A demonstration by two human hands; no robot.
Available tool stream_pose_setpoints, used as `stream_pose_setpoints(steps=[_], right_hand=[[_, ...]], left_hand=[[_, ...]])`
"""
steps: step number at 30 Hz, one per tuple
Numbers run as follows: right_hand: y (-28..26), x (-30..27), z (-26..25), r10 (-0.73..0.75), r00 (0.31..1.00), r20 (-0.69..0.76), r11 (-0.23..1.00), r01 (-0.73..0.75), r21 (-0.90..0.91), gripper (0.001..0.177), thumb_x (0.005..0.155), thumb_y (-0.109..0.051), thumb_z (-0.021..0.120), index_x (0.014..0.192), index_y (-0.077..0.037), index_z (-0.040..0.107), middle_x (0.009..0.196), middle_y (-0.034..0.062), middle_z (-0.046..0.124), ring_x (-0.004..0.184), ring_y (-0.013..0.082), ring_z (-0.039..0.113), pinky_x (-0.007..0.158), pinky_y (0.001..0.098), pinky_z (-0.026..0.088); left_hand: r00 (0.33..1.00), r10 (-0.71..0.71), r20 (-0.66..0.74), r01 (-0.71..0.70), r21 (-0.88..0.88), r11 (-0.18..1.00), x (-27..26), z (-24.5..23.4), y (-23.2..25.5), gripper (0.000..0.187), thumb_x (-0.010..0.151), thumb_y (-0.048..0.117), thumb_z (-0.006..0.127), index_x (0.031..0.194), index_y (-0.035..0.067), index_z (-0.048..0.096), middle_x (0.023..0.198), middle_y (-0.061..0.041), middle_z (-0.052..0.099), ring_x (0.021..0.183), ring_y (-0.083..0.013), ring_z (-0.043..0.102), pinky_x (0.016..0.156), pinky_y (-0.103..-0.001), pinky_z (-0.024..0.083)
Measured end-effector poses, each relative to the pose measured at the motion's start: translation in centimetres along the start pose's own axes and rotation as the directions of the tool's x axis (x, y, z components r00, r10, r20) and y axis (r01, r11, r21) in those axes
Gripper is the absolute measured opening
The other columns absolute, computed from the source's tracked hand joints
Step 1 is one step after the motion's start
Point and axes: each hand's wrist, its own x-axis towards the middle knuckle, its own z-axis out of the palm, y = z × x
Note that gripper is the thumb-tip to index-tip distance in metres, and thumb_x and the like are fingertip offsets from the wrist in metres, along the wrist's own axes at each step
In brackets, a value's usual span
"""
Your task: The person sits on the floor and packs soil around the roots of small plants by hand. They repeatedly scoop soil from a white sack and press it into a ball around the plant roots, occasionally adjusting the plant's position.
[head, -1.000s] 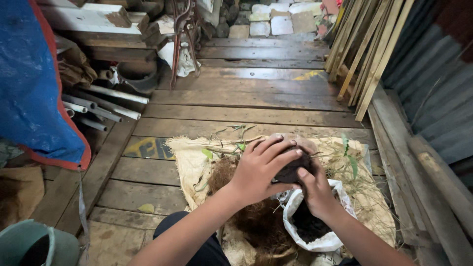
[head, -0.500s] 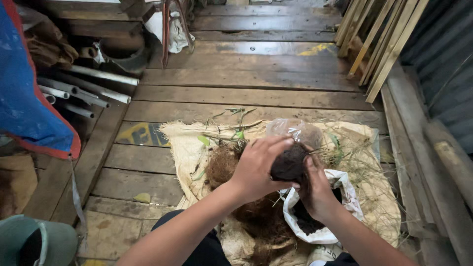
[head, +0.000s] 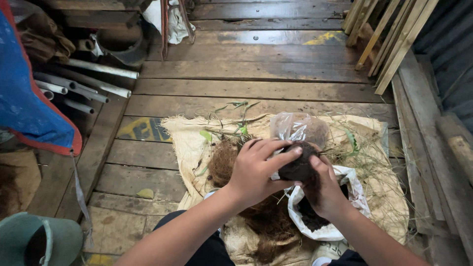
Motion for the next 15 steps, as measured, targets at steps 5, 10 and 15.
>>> stream_pose_setpoints(steps=[5,10,15], right_hand=[[0.3,-0.3,0.3,-0.023,0.999,-0.022,1.0,0.023,-0.012,0.047,0.102,-0.034,0.056,0.137,-0.003,0.053,0.123,0.0118,0.066,0.11,0.0212,0.067,0.089,0.0366,0.056],[-0.3,-0.1,-0.1,-0.032,0.998,-0.055,0.994,0.026,-0.108,0.058,0.093,-0.042,0.061,0.14,-0.01,0.049,0.125,0.0107,0.064,0.113,0.0232,0.067,0.094,0.0396,0.057],[-0.9,0.7,-1.5,-0.021,1.0,-0.01,0.964,0.018,-0.265,0.081,0.077,-0.058,0.071,0.139,-0.013,0.048,0.128,0.0132,0.064,0.118,0.0267,0.067,0.098,0.0438,0.054]], left_hand=[[1.0,0.001,0.027,-0.001,0.0,1.0,-0.2,0.6,0.4,0.069,0.079,0.04,0.088,0.14,0.021,0.062,0.138,-0.006,0.065,0.124,-0.0277,0.063,0.107,-0.046,0.046],[0.999,0.006,0.043,-0.002,-0.085,0.996,-0.8,0.8,-0.5,0.069,0.082,0.043,0.083,0.143,0.018,0.059,0.14,-0.009,0.063,0.126,-0.0284,0.062,0.11,-0.048,0.043],[0.962,-0.229,0.15,0.264,-0.297,0.918,-0.7,1.5,-2.1,0.065,0.097,0.044,0.074,0.153,0.019,0.054,0.138,-0.009,0.064,0.132,-0.0288,0.062,0.114,-0.045,0.047]])
